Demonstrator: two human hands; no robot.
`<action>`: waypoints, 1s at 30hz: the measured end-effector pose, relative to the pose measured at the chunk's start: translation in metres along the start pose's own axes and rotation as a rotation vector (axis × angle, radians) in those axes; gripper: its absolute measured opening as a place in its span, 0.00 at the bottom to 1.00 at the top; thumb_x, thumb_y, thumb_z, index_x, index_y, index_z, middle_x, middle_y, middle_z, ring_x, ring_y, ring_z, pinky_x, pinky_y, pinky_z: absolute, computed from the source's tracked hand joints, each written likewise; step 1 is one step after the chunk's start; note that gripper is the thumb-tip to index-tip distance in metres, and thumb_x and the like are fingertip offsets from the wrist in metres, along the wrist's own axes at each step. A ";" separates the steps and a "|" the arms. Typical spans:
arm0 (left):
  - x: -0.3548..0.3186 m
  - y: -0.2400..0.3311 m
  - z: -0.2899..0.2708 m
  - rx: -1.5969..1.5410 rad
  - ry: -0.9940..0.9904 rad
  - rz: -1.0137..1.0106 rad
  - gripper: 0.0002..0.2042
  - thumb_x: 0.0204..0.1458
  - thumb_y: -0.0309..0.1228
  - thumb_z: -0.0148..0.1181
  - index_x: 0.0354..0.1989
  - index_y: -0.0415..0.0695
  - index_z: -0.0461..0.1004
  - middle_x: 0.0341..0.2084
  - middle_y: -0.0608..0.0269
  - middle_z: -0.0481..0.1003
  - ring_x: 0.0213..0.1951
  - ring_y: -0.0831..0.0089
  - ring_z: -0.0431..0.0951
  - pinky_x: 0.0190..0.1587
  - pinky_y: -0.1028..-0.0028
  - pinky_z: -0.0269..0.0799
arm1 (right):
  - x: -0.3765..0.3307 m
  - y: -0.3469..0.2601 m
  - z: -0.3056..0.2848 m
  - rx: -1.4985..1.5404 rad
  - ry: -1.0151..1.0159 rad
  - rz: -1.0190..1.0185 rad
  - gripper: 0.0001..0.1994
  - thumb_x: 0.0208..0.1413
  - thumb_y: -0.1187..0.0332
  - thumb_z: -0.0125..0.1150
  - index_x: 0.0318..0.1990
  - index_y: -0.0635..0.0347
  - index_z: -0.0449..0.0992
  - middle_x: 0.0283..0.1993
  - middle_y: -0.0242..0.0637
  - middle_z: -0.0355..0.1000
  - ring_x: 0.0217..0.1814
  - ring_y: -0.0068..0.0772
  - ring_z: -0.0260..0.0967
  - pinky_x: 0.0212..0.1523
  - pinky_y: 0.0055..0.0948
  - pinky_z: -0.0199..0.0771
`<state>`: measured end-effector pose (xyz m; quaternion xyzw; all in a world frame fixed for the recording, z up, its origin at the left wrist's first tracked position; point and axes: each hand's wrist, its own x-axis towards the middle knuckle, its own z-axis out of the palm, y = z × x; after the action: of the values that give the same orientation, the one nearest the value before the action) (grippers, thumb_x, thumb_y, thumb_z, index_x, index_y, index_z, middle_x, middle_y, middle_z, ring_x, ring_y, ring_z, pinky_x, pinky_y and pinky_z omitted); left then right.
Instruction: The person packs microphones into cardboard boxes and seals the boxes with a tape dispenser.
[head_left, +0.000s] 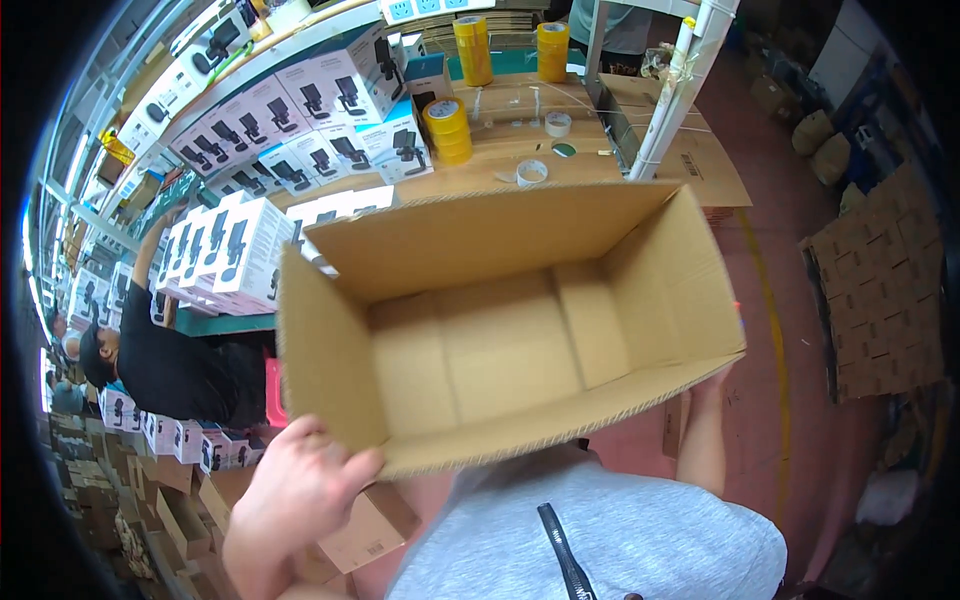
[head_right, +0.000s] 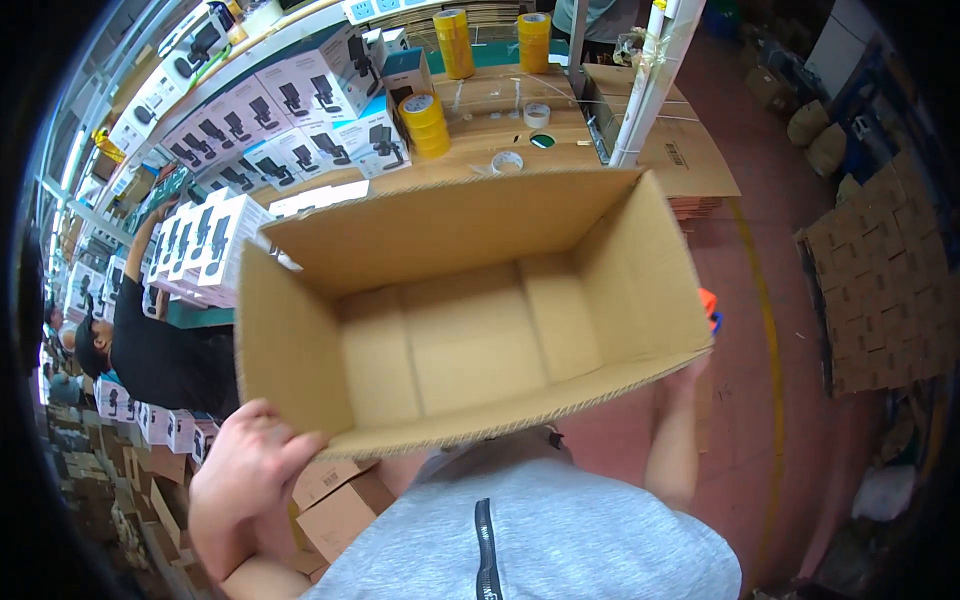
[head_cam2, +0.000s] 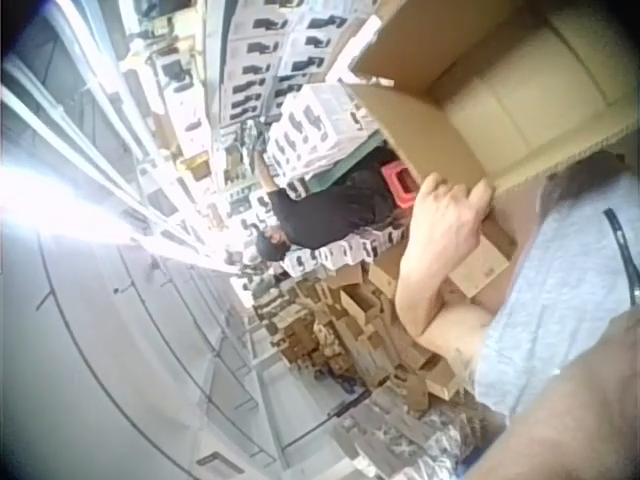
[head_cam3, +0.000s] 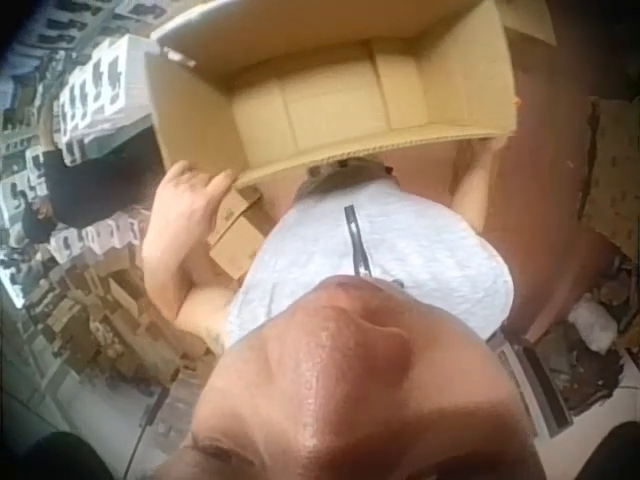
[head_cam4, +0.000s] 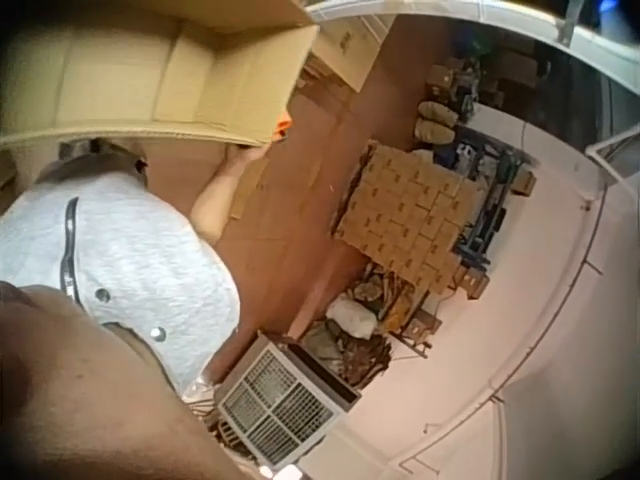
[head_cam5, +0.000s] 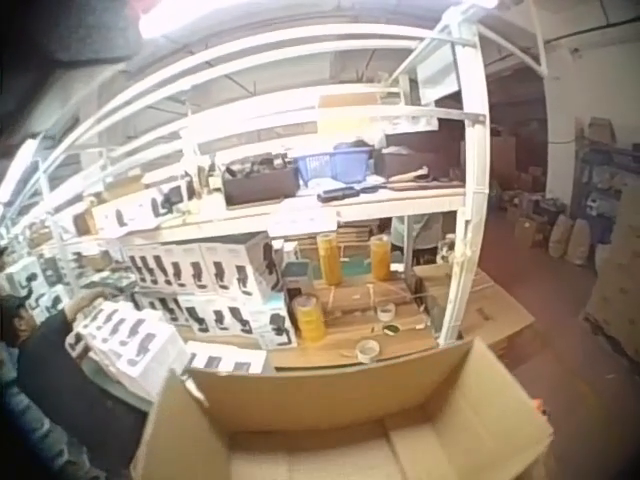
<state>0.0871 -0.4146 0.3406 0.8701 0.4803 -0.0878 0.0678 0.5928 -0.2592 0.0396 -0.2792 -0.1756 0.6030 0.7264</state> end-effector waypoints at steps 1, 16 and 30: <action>0.018 -0.016 0.017 -0.027 0.079 0.002 0.11 0.37 0.25 0.56 0.34 0.46 0.74 0.14 0.64 0.68 0.23 0.64 0.73 0.44 0.68 0.68 | 0.001 -0.004 0.018 0.004 0.069 -0.087 0.26 0.56 0.57 0.48 0.61 0.59 0.66 0.60 0.40 0.69 0.62 0.41 0.66 0.62 0.45 0.66; 0.262 -0.213 0.036 -0.688 0.062 -0.142 0.23 0.51 0.41 0.64 0.50 0.37 0.75 0.44 0.47 0.78 0.46 0.54 0.80 0.50 0.65 0.75 | 0.138 -0.063 0.105 -0.616 -0.034 -0.379 0.27 0.59 0.60 0.51 0.63 0.63 0.60 0.57 0.41 0.68 0.58 0.41 0.68 0.60 0.41 0.67; 0.557 -0.383 0.126 -0.041 0.098 -0.644 0.28 0.52 0.46 0.60 0.57 0.42 0.68 0.50 0.46 0.75 0.52 0.55 0.76 0.53 0.59 0.72 | 0.492 0.264 0.272 -1.481 -0.673 0.637 0.13 0.58 0.56 0.54 0.35 0.57 0.71 0.16 0.27 0.64 0.10 0.24 0.58 0.09 0.27 0.54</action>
<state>0.0428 0.2217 0.0831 0.6751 0.7352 -0.0530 0.0310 0.3306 0.3034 0.0498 -0.5223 -0.6413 0.5583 0.0646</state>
